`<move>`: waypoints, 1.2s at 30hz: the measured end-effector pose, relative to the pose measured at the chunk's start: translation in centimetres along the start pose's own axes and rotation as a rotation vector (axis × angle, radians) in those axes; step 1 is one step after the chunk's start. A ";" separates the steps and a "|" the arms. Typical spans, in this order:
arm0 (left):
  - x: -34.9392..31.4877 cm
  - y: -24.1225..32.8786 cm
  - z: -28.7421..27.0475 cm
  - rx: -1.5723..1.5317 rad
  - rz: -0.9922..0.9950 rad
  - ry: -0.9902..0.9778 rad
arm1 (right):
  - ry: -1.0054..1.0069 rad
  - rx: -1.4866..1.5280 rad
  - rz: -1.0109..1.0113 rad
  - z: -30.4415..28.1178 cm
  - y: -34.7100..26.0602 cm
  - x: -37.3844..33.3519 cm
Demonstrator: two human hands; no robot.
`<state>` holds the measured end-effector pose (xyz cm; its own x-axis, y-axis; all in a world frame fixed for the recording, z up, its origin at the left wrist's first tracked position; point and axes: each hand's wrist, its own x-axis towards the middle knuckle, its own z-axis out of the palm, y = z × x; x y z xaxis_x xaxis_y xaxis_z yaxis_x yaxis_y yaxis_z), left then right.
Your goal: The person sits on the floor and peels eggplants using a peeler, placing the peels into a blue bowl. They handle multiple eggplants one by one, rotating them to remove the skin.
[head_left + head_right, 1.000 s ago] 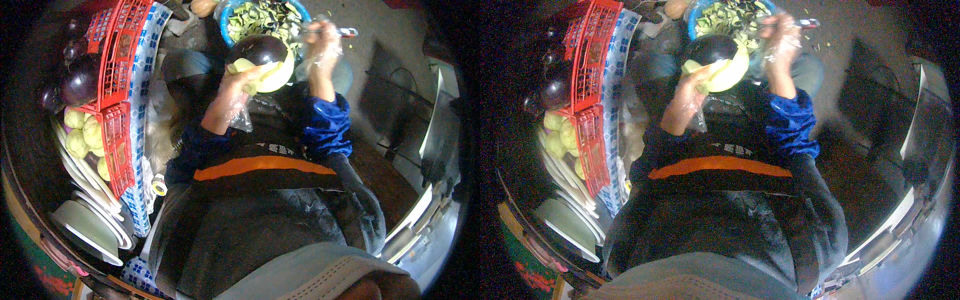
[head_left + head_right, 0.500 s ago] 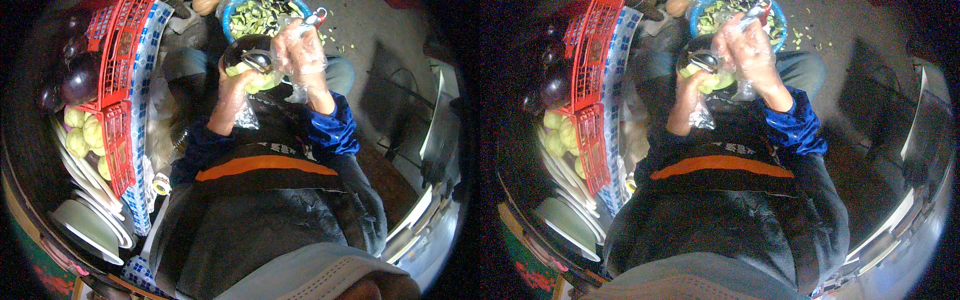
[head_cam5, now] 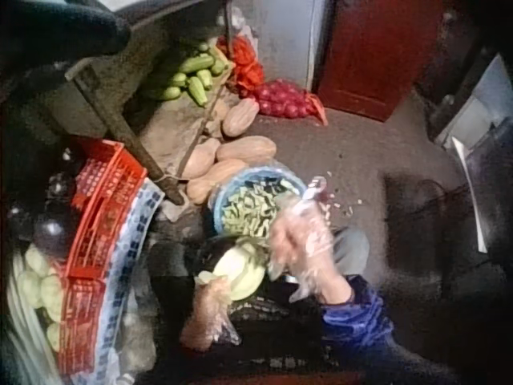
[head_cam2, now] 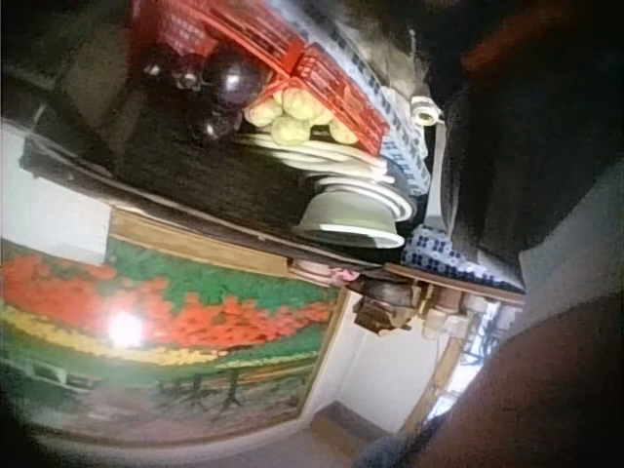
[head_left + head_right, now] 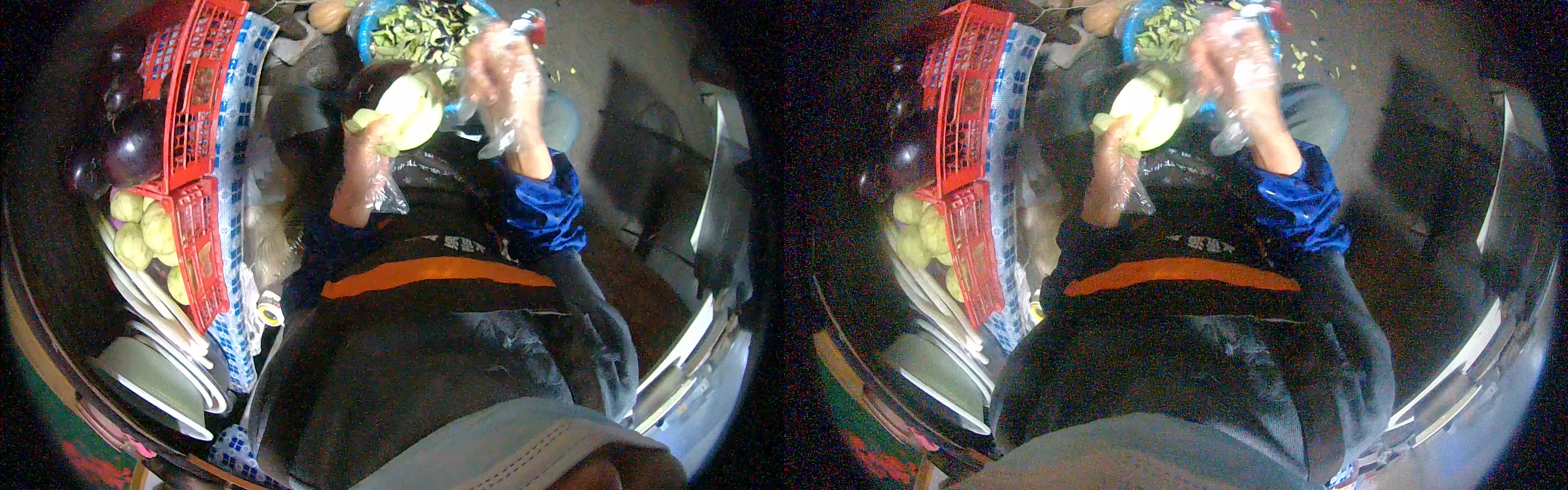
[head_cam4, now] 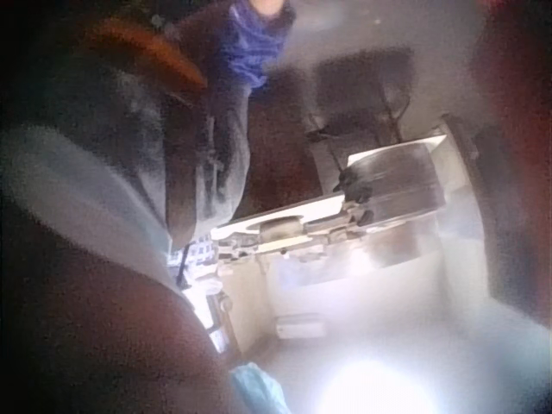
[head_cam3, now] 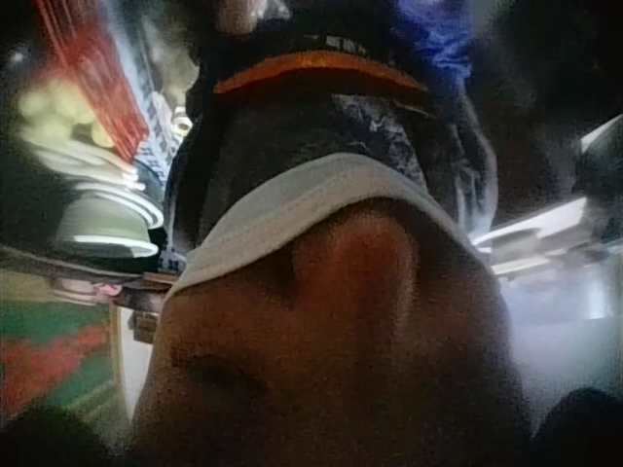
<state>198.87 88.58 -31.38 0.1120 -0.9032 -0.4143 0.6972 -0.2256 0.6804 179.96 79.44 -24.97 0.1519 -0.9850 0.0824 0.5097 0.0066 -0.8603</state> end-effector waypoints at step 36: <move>-0.1 1.5 -1.0 -0.041 0.023 -0.165 | 0.224 -0.193 0.080 0.1 -2.0 0.5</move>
<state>200.65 88.70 -30.92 0.0129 -0.9566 -0.2912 0.7242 -0.1919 0.6623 179.10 78.96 -23.11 -0.0166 -0.9963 -0.0839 0.3300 0.0738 -0.9411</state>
